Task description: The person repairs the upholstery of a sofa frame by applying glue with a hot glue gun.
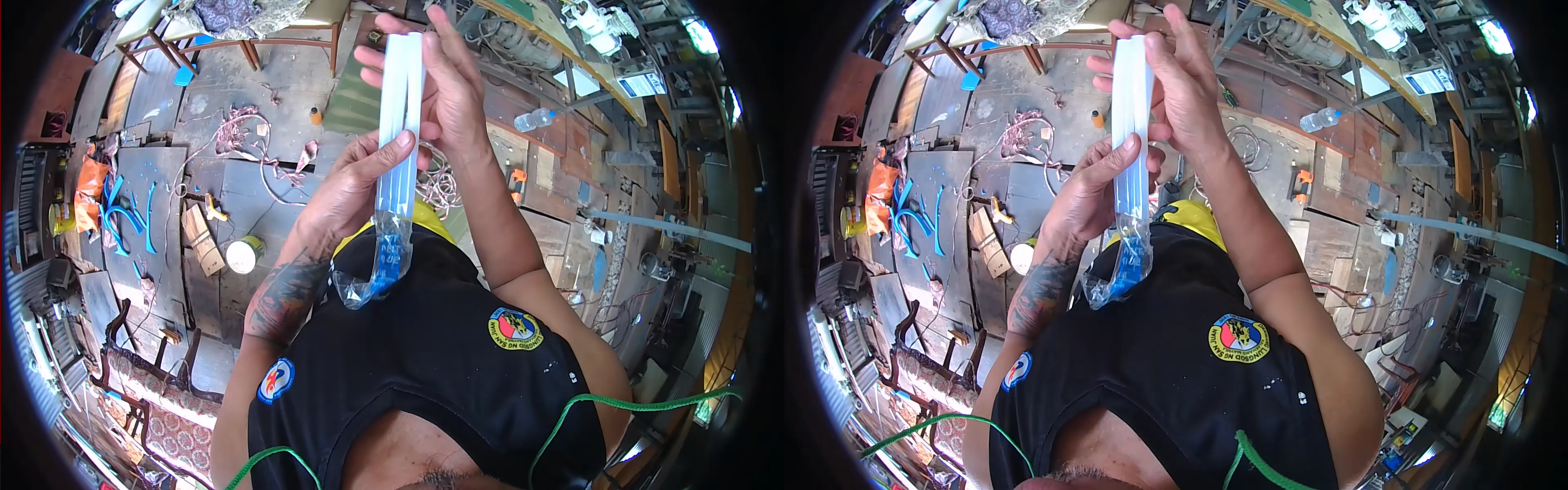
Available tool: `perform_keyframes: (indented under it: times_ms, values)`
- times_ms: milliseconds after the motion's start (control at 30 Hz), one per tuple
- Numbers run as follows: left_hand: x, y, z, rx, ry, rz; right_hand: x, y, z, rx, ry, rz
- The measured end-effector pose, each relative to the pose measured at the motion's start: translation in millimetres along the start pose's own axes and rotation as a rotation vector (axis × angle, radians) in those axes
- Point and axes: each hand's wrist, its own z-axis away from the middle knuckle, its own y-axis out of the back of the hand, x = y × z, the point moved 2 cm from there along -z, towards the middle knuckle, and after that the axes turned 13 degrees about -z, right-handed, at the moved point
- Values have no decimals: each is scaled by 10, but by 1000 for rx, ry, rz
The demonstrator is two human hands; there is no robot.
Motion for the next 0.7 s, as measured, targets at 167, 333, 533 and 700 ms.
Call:
perform_keyframes:
  times_ms: [167, 333, 533, 700]
  values:
    - [112, 177, -88, 275, -143, -168, -90, 326, 88, 113, 18, 666]
    - [131, 326, -121, 331, -157, -429, -45, 239, 234, -67, -142, 887]
    - [134, 188, -205, 559, -375, -352, 119, 69, 349, 102, 85, 634]
    - [151, 291, -277, 847, -530, -576, 117, -67, 466, -132, 346, 596]
